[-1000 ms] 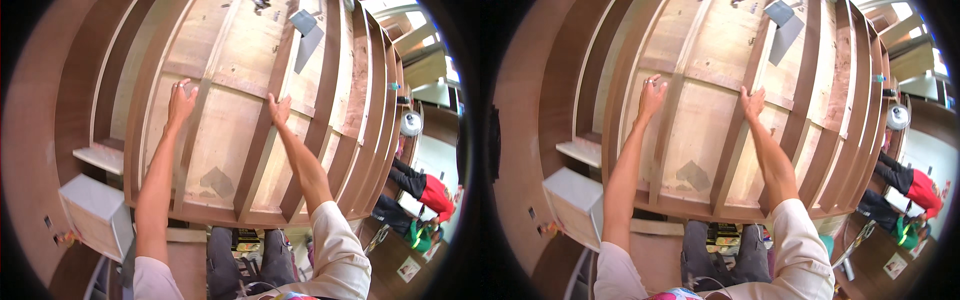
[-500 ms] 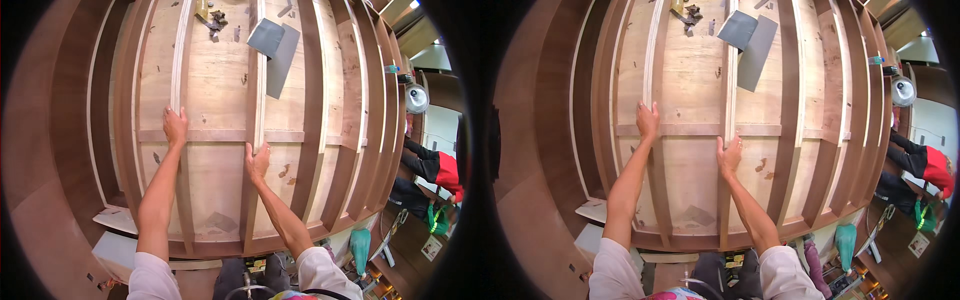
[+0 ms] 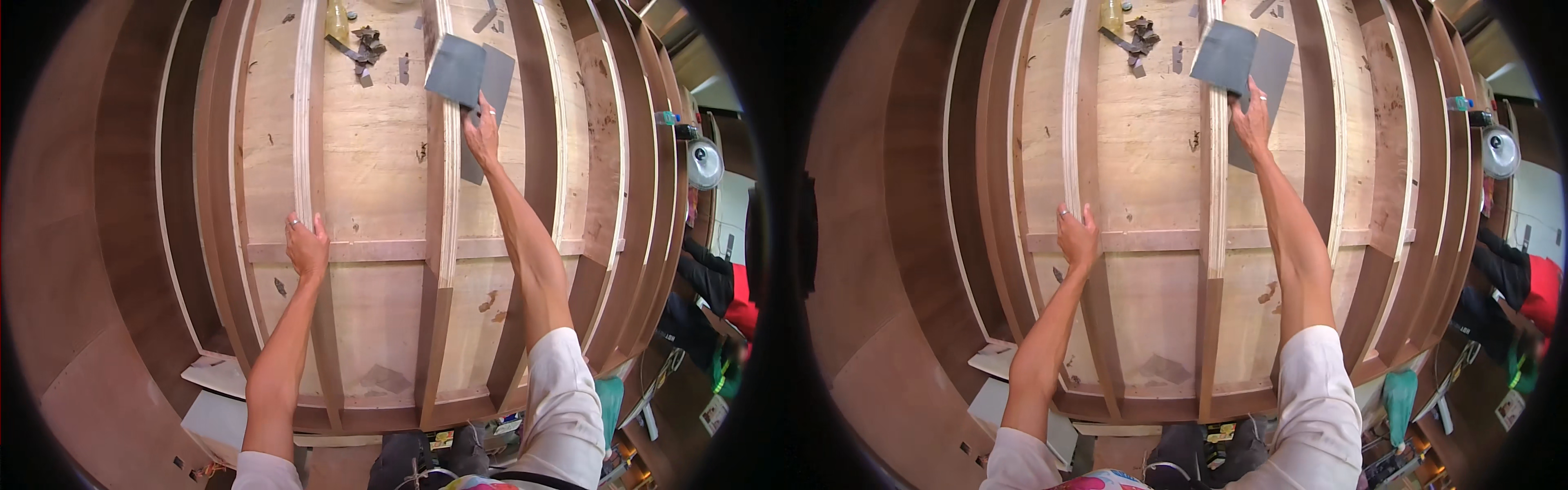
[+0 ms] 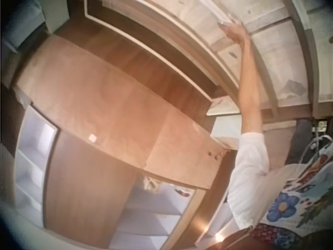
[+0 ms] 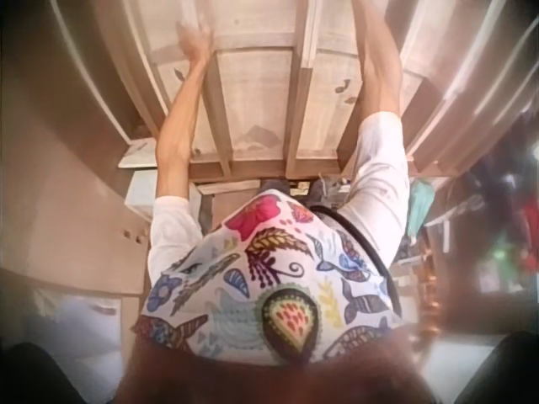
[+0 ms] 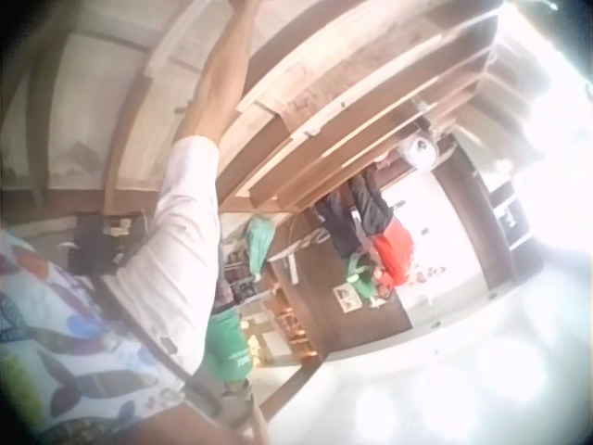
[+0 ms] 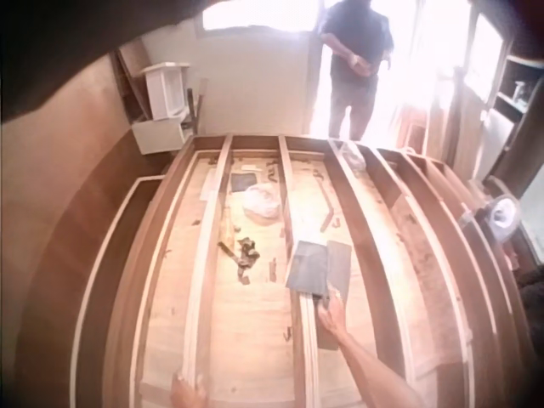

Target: The person assembles a wooden cabinet frame by positioning and securing wooden panels and supports. They use a hammer to drive nails into the joints and handle various wooden components, including a large panel and smaller trim pieces, to construct the structure.

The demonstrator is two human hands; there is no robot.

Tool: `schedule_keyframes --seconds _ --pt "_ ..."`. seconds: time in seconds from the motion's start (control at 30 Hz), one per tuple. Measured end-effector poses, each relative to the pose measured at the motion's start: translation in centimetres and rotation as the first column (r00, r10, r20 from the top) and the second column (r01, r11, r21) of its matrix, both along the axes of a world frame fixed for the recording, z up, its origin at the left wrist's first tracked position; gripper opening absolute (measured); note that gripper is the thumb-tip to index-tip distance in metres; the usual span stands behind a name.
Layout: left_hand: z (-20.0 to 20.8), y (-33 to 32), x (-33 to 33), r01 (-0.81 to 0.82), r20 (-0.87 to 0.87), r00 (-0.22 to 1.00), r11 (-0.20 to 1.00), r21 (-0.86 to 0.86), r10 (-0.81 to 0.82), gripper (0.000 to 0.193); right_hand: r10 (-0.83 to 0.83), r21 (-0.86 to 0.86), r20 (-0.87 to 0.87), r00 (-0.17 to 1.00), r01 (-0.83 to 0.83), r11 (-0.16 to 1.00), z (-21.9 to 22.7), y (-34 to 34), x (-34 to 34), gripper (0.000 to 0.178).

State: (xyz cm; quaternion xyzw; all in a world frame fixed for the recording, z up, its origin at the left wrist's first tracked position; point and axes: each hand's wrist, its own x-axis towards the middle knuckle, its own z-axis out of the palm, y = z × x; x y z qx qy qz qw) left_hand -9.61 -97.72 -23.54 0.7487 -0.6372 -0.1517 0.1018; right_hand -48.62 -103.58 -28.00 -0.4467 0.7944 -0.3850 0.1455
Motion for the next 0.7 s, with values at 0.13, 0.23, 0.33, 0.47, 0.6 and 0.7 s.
schedule_keyframes --seconds 0.13,0.23,0.33,0.47,0.6,0.7 --pt "-0.4 0.6 0.6 -0.013 0.074 0.997 1.000 -0.003 0.013 0.044 -0.494 -0.101 0.109 0.863 0.504 0.858 -1.1 -1.9 -0.7 0.037" --pt "0.0 0.1 0.0 0.010 0.051 0.999 1.000 -0.003 -0.009 0.043 -0.511 0.069 0.707 0.489 0.671 0.738 -7.0 1.4 -5.9 0.035" --pt "-0.2 -0.2 -1.2 0.038 0.005 0.999 0.999 0.014 -0.038 0.041 -0.742 0.409 0.524 0.418 0.641 0.650 -12.7 7.0 -10.7 0.041" --pt "0.0 0.4 1.3 -0.002 0.072 0.997 1.000 -0.028 0.004 0.043 -0.742 0.415 0.192 0.643 0.632 0.655 -11.0 3.0 -2.4 0.054" --pt "0.0 -0.1 -0.2 0.060 0.042 0.997 0.996 -0.071 -0.057 0.045 -0.694 0.324 0.673 0.255 0.742 0.587 -13.8 3.1 -5.7 0.067" --pt "-0.2 -0.1 -1.2 0.045 -0.005 0.999 0.999 0.024 -0.044 0.044 -0.488 0.337 0.866 0.109 0.595 0.730 -15.2 5.5 -9.3 0.048"
